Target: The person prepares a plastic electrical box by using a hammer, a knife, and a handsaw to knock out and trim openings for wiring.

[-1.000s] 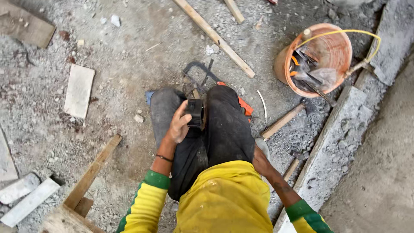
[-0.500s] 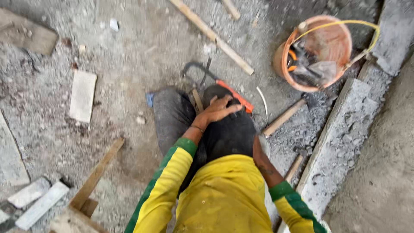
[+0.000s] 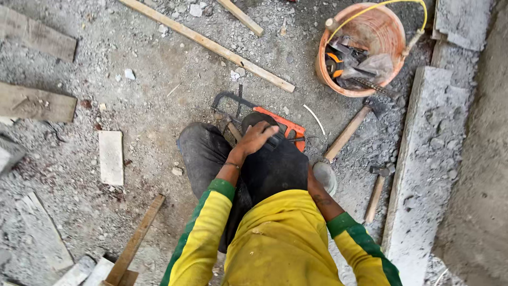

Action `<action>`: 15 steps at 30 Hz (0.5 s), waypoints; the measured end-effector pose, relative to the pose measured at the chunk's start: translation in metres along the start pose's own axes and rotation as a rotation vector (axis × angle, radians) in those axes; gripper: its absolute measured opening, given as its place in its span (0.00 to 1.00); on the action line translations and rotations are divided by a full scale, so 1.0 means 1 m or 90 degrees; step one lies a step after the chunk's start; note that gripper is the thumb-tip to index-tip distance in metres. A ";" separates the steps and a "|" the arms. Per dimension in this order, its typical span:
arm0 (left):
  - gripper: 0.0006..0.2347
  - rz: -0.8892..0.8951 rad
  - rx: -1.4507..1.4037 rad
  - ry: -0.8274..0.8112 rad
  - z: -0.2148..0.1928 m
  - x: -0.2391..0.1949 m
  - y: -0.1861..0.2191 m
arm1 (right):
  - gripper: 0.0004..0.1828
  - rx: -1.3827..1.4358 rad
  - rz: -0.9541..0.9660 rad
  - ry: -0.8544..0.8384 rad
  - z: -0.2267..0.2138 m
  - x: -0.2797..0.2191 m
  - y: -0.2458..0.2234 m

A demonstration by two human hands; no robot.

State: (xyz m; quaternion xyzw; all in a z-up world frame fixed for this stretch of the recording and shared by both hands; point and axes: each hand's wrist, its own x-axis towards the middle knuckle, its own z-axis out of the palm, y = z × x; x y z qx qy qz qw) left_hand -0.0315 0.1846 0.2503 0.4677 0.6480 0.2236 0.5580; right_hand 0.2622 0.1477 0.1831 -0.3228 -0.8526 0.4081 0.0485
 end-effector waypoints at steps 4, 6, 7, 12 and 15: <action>0.30 -0.097 -0.048 0.090 -0.008 -0.007 -0.014 | 0.22 0.002 -0.009 -0.008 0.004 0.010 -0.005; 0.29 -0.062 -0.174 0.112 -0.010 -0.009 -0.021 | 0.22 0.007 -0.013 -0.013 0.007 0.012 -0.012; 0.28 -0.019 -0.297 0.132 -0.012 -0.008 -0.022 | 0.22 0.006 -0.018 -0.014 0.006 0.016 -0.015; 0.26 -0.009 -0.631 0.053 -0.001 -0.022 -0.043 | 0.21 -0.004 -0.025 -0.001 0.000 0.034 -0.023; 0.25 0.055 -0.793 -0.001 0.001 -0.037 -0.057 | 0.20 -0.016 -0.007 0.014 -0.006 0.024 -0.017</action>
